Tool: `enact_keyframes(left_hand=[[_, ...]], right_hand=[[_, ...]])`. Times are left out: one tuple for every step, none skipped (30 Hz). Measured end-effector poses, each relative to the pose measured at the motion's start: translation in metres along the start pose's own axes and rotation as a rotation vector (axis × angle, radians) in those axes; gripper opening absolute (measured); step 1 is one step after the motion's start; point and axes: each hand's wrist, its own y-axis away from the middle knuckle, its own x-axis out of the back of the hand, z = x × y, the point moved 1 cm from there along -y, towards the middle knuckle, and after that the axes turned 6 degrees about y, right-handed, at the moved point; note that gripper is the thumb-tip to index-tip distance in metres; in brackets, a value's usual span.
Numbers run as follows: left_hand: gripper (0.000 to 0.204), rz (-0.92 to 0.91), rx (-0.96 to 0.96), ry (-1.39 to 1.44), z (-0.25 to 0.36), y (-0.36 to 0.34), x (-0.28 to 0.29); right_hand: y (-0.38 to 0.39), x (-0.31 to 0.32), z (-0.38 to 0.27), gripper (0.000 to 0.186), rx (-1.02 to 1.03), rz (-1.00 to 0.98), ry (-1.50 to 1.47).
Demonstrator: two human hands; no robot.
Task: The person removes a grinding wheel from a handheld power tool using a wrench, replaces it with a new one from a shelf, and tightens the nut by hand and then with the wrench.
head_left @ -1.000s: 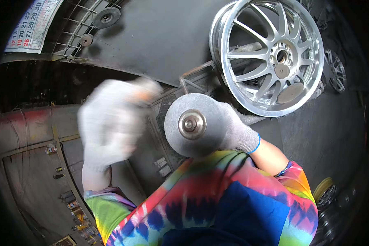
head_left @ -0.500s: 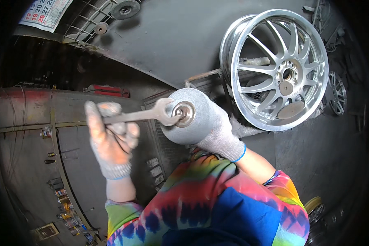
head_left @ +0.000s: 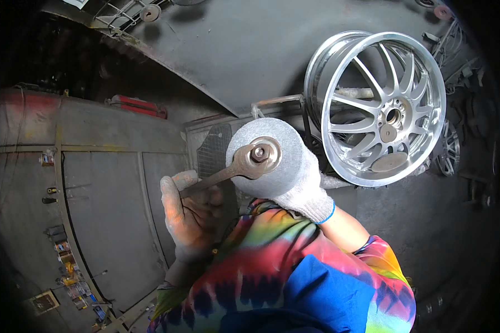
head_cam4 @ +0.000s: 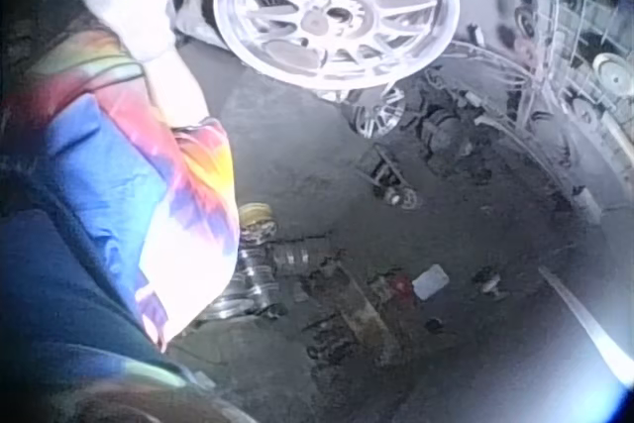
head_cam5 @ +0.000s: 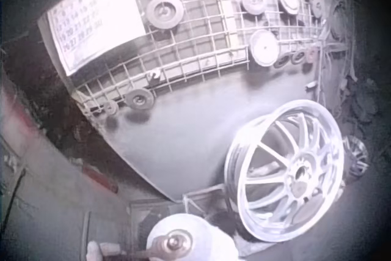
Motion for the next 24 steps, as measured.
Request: enact_keyframes(left_hand=[[0.038, 0.072, 0.001, -0.025, 0.0, 0.003, -0.004], [0.037, 0.143, 0.003, -0.05, -0.002, 0.004, -0.005], [0.037, 0.146, 0.003, -0.048, -0.004, 0.005, -0.006], [0.036, 0.13, -0.016, -0.119, -0.006, 0.006, -0.007], [0.036, 0.123, -0.024, -0.153, -0.006, 0.004, -0.007], [0.036, 0.114, -0.034, -0.187, -0.006, 0.003, -0.008], [0.035, 0.102, 0.049, -0.073, -0.004, 0.0, -0.008], [0.035, 0.089, 0.132, 0.041, -0.002, -0.004, -0.007], [0.035, 0.09, 0.133, 0.041, 0.001, -0.006, 0.001], [0.038, 0.041, 0.179, 0.029, 0.005, -0.002, 0.013], [0.043, -0.008, 0.226, 0.016, 0.006, 0.002, 0.018], [0.043, -0.006, 0.23, 0.019, 0.006, 0.003, 0.02], [0.042, 0.003, 0.224, 0.053, 0.007, 0.004, 0.02], [0.041, 0.012, 0.217, 0.086, 0.007, 0.004, 0.019], [0.041, 0.014, 0.219, 0.087, 0.007, 0.003, 0.019], [0.039, 0.022, 0.222, 0.071, 0.007, 0.002, 0.018], [0.038, 0.03, 0.225, 0.054, 0.007, 0.001, 0.017], [0.038, 0.031, 0.224, 0.055, 0.008, -0.001, 0.018], [0.037, 0.013, 0.269, 0.135, 0.01, -0.003, 0.02], [0.035, -0.005, 0.314, 0.215, 0.011, -0.005, 0.021], [0.035, -0.005, 0.316, 0.216, 0.011, -0.006, 0.021], [0.033, -0.04, 0.324, 0.226, 0.011, -0.007, 0.02], [0.032, -0.075, 0.332, 0.235, 0.012, -0.008, 0.019], [0.032, -0.074, 0.334, 0.236, 0.015, -0.007, 0.011]], right_hand=[[0.0, 0.001, 0.001, 0.069, 0.054, -0.002, 0.106], [0.0, 0.001, 0.001, 0.069, 0.109, -0.004, 0.212], [0.0, 0.001, 0.0, 0.069, 0.109, -0.008, 0.211], [0.0, 0.001, -0.001, 0.068, 0.066, -0.028, 0.084], [0.0, 0.0, -0.001, 0.067, 0.023, -0.047, -0.043], [0.0, -0.001, 0.002, 0.067, 0.024, -0.048, -0.04], [0.003, -0.003, 0.009, 0.077, 0.039, -0.081, -0.017], [0.003, -0.003, 0.01, 0.081, 0.044, -0.096, -0.003], [0.002, -0.004, 0.012, 0.087, 0.051, -0.113, 0.006], [0.003, -0.001, 0.007, 0.086, 0.045, -0.115, -0.011], [0.004, 0.002, 0.004, 0.086, 0.039, -0.116, -0.028], [0.003, 0.001, 0.004, 0.086, 0.036, -0.118, -0.025], [0.003, 0.0, 0.005, 0.085, -0.026, -0.139, -0.124], [0.003, -0.001, 0.006, 0.084, -0.088, -0.159, -0.223], [0.002, 0.0, 0.006, 0.084, -0.09, -0.161, -0.223], [0.0, 0.002, 0.004, 0.084, -0.046, -0.15, -0.1], [-0.001, 0.003, 0.002, 0.083, -0.023, -0.145, -0.038], [-0.002, 0.003, 0.001, 0.083, 0.001, -0.141, 0.022], [-0.002, 0.004, 0.001, 0.082, -0.014, -0.158, 0.074], [-0.002, 0.003, 0.001, 0.081, -0.029, -0.175, 0.127], [0.0, 0.001, 0.001, 0.081, -0.03, -0.175, 0.129], [0.003, -0.002, 0.003, 0.081, -0.166, -0.149, -0.188], [0.004, -0.002, 0.004, 0.082, -0.234, -0.138, -0.346], [0.005, -0.001, 0.005, 0.082, -0.303, -0.119, -0.505]])
